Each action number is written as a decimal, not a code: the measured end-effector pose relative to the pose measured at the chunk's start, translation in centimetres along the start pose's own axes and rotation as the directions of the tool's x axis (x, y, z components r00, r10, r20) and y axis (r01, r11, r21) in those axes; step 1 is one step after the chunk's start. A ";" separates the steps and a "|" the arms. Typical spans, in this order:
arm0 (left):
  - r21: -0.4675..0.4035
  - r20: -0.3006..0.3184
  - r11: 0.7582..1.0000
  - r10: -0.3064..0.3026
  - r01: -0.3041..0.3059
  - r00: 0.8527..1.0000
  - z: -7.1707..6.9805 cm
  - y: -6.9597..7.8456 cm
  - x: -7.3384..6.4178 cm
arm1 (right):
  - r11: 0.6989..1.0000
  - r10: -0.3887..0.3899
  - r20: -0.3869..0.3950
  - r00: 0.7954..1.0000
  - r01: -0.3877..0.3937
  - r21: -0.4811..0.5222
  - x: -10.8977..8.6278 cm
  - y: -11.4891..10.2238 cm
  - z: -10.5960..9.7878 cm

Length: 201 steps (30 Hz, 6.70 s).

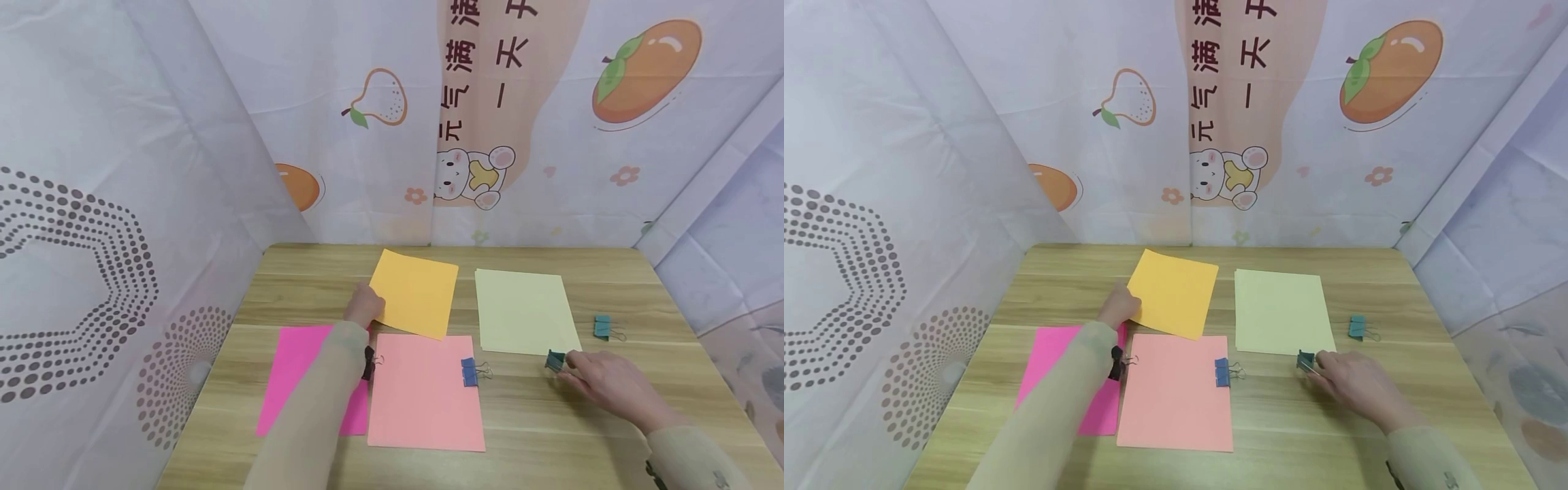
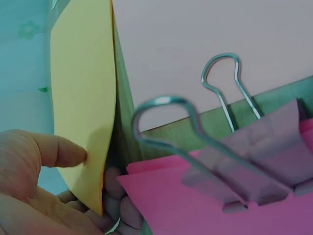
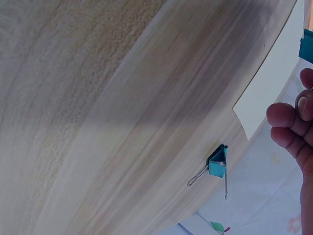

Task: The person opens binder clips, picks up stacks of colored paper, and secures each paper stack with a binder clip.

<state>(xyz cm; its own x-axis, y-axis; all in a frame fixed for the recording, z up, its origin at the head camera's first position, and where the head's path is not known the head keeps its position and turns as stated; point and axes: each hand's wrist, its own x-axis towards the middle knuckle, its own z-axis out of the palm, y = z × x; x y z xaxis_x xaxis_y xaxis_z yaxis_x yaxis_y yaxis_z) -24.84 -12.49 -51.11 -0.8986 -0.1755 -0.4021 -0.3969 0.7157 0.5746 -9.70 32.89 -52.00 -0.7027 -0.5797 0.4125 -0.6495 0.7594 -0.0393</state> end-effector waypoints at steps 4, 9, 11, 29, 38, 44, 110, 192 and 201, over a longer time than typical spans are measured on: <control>-0.016 -0.009 0.999 0.048 -0.048 0.999 -0.5 -0.3 0.2 | 1.000 0.008 0.007 1.000 -0.008 -0.004 -0.1 0.0 0.0; -0.030 -0.026 0.991 0.128 -0.129 0.991 -1.2 -0.6 0.7 | 1.000 0.005 0.007 1.000 -0.005 0.001 -0.1 0.0 0.0; -0.063 -0.028 0.986 0.150 -0.152 0.988 -1.4 -0.6 0.7 | 1.000 0.006 0.007 1.000 -0.006 0.006 -0.1 0.0 0.0; -0.427 0.017 0.883 0.222 -0.194 0.975 -3.7 -1.5 -1.4 | 0.999 0.030 0.037 0.999 -0.030 0.010 1.4 -0.5 -0.5; -0.518 -0.005 0.829 0.243 -0.210 0.970 -4.6 -2.2 -1.9 | 0.996 0.087 0.092 0.992 -0.088 0.001 2.7 -1.2 -1.0; -0.597 -0.006 0.775 0.255 -0.208 0.967 -4.8 -2.1 -2.3 | 0.997 0.074 0.088 0.993 -0.075 0.008 3.5 -1.5 -1.2; -0.692 0.246 0.697 0.474 -0.190 0.845 1.8 -3.0 -6.5 | 0.972 0.179 0.292 0.940 -0.215 0.096 8.4 -3.3 -3.0; -0.794 0.260 0.607 0.399 -0.040 0.879 0.6 -3.7 -6.5 | 0.841 0.347 0.421 0.838 -0.477 0.257 7.8 -2.7 -3.4; -0.806 0.199 0.590 0.336 -0.041 0.921 -0.8 -4.1 -6.2 | 0.864 0.336 0.401 0.852 -0.449 0.229 6.4 -1.8 -3.3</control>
<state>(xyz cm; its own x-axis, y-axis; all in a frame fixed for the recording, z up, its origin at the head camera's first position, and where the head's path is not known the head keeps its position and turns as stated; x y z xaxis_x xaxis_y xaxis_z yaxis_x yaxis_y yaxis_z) -17.80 -14.88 -50.38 -0.9234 0.2134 -0.3189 -0.3480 -0.1156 0.9303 -12.11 28.75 -46.30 -0.9337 -0.3571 -0.0263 -0.3124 0.8482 -0.4278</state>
